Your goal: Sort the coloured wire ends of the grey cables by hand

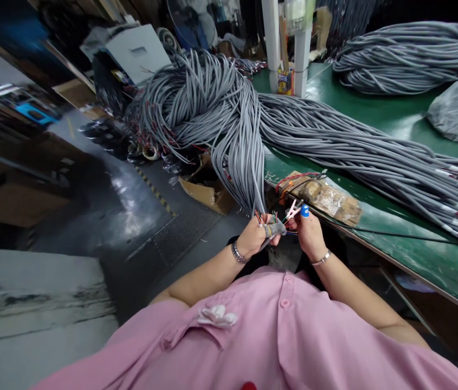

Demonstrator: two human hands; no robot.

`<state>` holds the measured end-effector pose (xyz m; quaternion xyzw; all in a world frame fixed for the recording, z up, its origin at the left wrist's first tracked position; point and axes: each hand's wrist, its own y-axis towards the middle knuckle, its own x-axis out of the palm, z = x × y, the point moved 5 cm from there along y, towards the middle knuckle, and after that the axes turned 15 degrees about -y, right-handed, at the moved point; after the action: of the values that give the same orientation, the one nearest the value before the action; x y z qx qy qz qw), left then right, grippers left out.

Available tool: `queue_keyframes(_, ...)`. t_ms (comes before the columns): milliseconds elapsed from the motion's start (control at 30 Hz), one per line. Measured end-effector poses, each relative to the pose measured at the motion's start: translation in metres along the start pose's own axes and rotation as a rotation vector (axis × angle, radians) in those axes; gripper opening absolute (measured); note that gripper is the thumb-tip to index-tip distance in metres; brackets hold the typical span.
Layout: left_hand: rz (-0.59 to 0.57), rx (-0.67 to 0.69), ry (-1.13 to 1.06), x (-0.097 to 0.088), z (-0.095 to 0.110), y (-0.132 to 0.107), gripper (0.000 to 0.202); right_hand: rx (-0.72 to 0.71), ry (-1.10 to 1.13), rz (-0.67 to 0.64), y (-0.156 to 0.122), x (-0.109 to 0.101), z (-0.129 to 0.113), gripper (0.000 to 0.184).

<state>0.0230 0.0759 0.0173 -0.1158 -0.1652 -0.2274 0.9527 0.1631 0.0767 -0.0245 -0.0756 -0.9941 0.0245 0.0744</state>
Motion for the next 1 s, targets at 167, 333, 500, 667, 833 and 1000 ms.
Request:
queue_keyframes(167, -0.011, -0.008, 0.046, 0.0, -0.001, 0.002, 0.041, 0.139, 0.184, -0.126, 0.007, 0.01, 0.009, 0.054)
queue_keyframes(333, -0.009, -0.003, 0.046, -0.002, -0.006, 0.004, 0.041, 0.174, 0.341, -0.101, 0.009, 0.013, 0.007, 0.045)
queue_keyframes(500, -0.007, 0.005, 0.055, -0.002, -0.007, 0.002, 0.041, 0.231, 0.409, -0.145, 0.006, 0.014, 0.008, 0.047)
queue_keyframes(667, -0.01, 0.041, 0.052, 0.001, -0.002, -0.008, 0.037, 0.304, 0.464, -0.248, -0.001, 0.015, 0.003, 0.054)
queue_keyframes(833, 0.068, 0.091, 0.027, 0.003, 0.0, -0.013, 0.038, 0.233, 0.4, -0.191, -0.002, 0.011, -0.004, 0.034)
queue_keyframes(1000, 0.114, 0.098, -0.032, 0.002, -0.005, -0.008, 0.036, 0.191, 0.442, -0.194, -0.002, 0.014, -0.003, 0.036)
